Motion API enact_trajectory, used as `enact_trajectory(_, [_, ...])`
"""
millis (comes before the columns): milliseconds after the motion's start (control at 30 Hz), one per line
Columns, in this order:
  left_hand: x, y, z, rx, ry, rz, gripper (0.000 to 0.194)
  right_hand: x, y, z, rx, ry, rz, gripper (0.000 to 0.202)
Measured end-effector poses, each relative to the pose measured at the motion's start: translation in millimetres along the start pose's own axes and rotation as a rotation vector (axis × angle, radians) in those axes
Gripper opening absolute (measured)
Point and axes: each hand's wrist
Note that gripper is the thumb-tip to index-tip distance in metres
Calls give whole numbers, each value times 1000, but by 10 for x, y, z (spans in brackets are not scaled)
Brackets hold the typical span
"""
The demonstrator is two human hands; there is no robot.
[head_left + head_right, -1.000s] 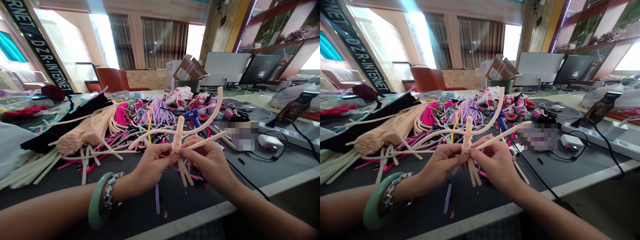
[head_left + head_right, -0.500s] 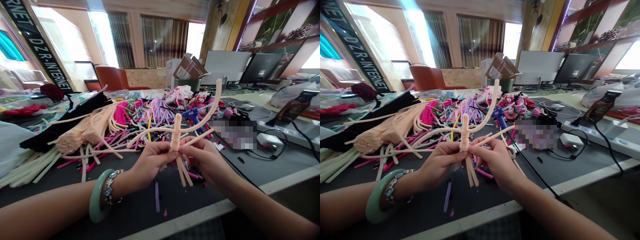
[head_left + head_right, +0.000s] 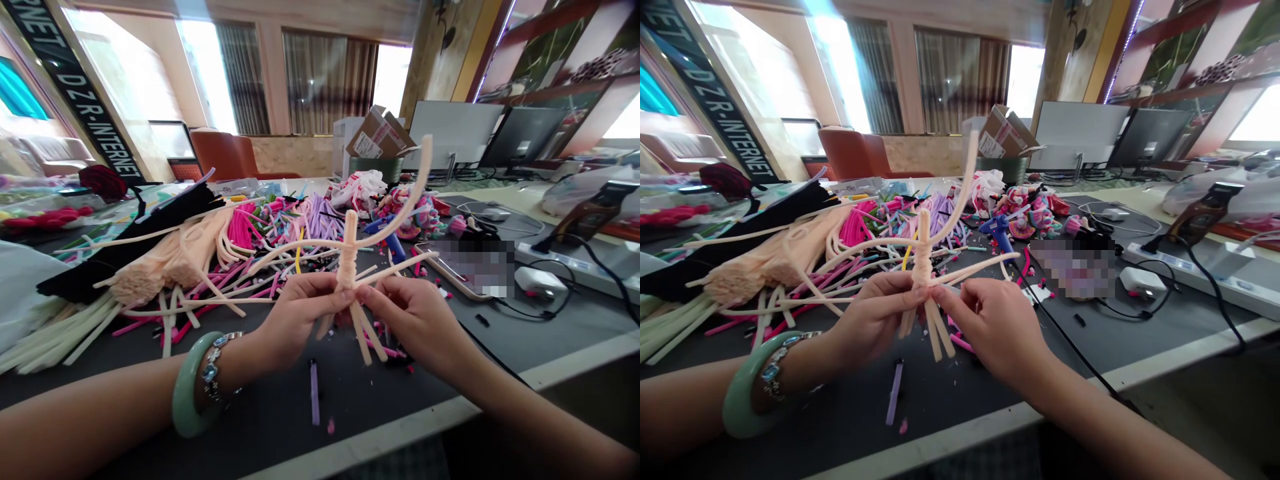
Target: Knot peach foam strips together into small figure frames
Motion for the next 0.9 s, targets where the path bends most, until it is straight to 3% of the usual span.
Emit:
enact_trajectory(67, [2,4,-6,-49,-3,-14,14,16,-32,48,-213,-191,269,49])
enact_trajectory(167, [1,19,-7,-106,-8,0,14,44,-43,132,-524,-482,465,30])
enact_trajectory(233, [-6,34,-4,-103,-9,18,14,62,-19,175,-623,-624,546,27])
enact_trajectory(333, [-31,56,-1,-71,-5,18,16,77,43,202,-622,-683,675,41])
enact_trajectory(533, [-119,88,-10,27,54,-152,15,78,86,196,-614,-673,703,26])
enact_trajectory(800, [-201,110,-28,79,140,-370,18,40,10,151,-666,-770,718,28])
enact_trajectory(900, [-222,51,-62,155,165,-459,22,37,-40,114,-691,-778,715,27])
Point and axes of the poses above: each hand's wrist, its own z-axis away from the middle knuckle, its own y-axis out of the palm, x = y × z, and after that the axes turned 10 degrees about y, right-handed
